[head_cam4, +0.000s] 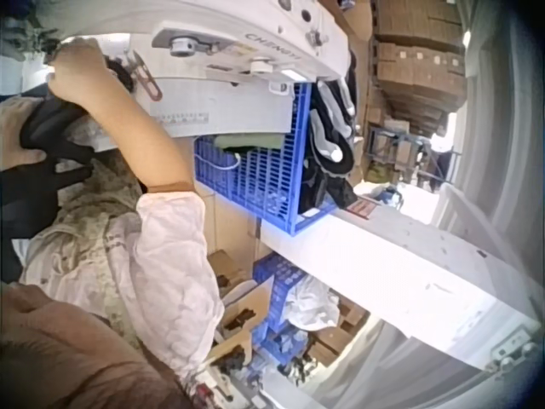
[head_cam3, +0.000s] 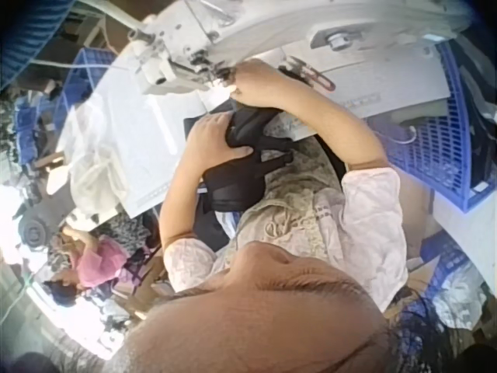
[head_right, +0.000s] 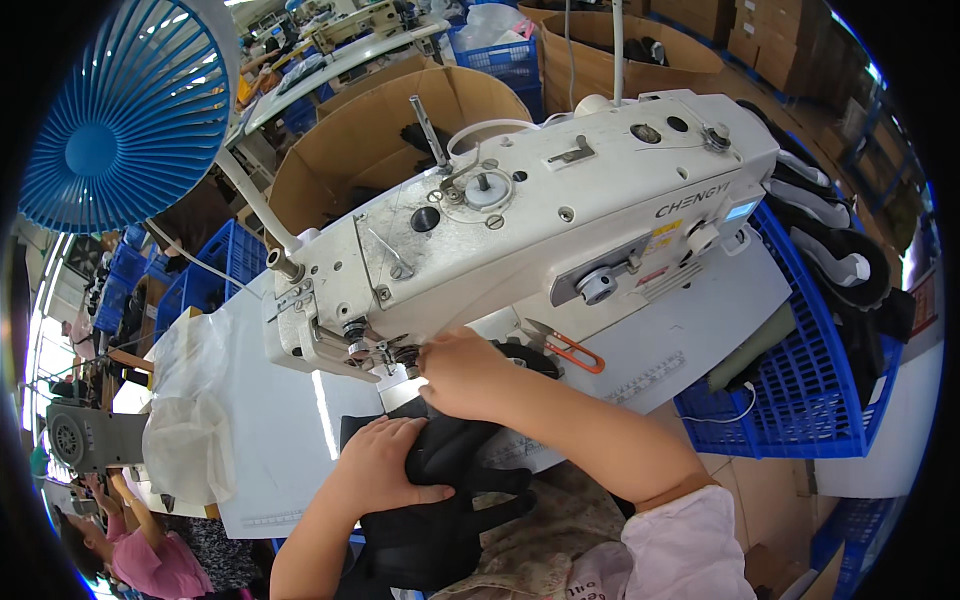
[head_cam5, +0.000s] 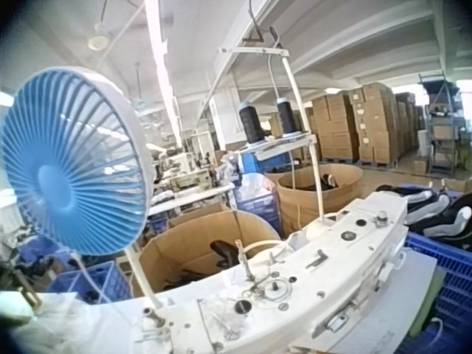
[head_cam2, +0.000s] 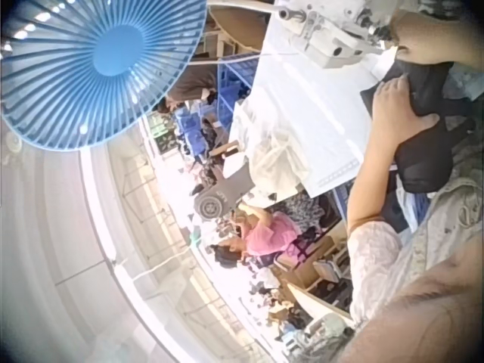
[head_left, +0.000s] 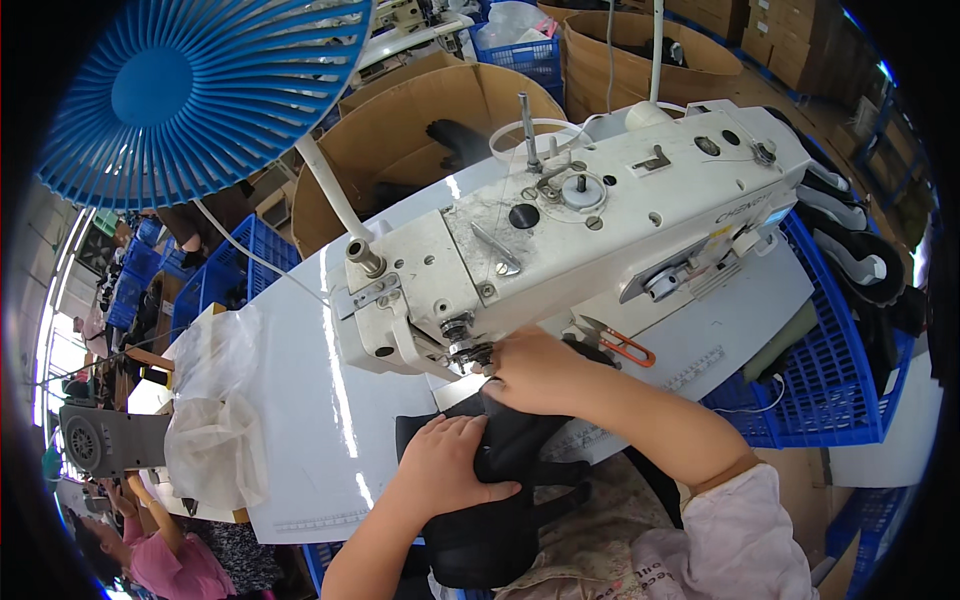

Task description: The person takes shoe uppers from a crate, stitches them on a sewing machine, and trims threads using thread snips.

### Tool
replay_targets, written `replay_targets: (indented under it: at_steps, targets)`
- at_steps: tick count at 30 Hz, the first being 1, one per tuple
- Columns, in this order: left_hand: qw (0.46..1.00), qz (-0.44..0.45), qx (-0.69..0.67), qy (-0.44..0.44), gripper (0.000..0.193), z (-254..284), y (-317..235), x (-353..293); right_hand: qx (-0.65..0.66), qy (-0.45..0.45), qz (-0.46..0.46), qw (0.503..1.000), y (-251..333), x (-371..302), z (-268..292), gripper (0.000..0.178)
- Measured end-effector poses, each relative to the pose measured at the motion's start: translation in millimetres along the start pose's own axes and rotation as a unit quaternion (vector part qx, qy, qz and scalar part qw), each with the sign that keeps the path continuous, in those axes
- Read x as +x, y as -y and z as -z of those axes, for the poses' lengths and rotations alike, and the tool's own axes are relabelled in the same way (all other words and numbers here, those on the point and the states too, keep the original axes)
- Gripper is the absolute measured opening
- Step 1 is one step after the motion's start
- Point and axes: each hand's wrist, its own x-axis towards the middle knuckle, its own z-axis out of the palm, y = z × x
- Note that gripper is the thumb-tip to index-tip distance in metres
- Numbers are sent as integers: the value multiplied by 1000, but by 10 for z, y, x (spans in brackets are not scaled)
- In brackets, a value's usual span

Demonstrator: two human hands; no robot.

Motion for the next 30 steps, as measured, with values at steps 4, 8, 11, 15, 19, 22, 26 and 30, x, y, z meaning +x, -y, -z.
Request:
replay_targets:
  at_steps: [4, 8, 11, 15, 19, 22, 26, 30]
  targets:
    - [999, 21, -17, 19, 88, 22, -15, 4, -56, 80, -72, 993, -109, 71, -233, 26]
    - [999, 31, -12, 25, 88, 25, -33, 8, -9, 81, -95, 992, -256, 87, -416, 19]
    - [998, 45, -9, 35, 88, 51, -23, 23, 1, 103, -90, 991, -257, 116, -335, 31]
    - [1000, 24, -6, 1, 84, 11, -2, 26, 15, 96, -83, 992, -306, 99, -357, 32]
    - [1000, 10, 0, -12, 81, 17, -11, 27, 10, 86, -89, 992, -285, 82, -338, 34]
    - [999, 39, 0, 25, 88, 31, -23, 23, 21, 70, -92, 993, -259, 74, -327, 27]
    - [1000, 8, 12, -4, 88, -8, 46, 15, 31, 72, -104, 992, -248, 102, -316, 21]
    - [1000, 24, 1, 11, 86, 59, 74, 123, 0, 101, -118, 988, -336, 200, -330, 21]
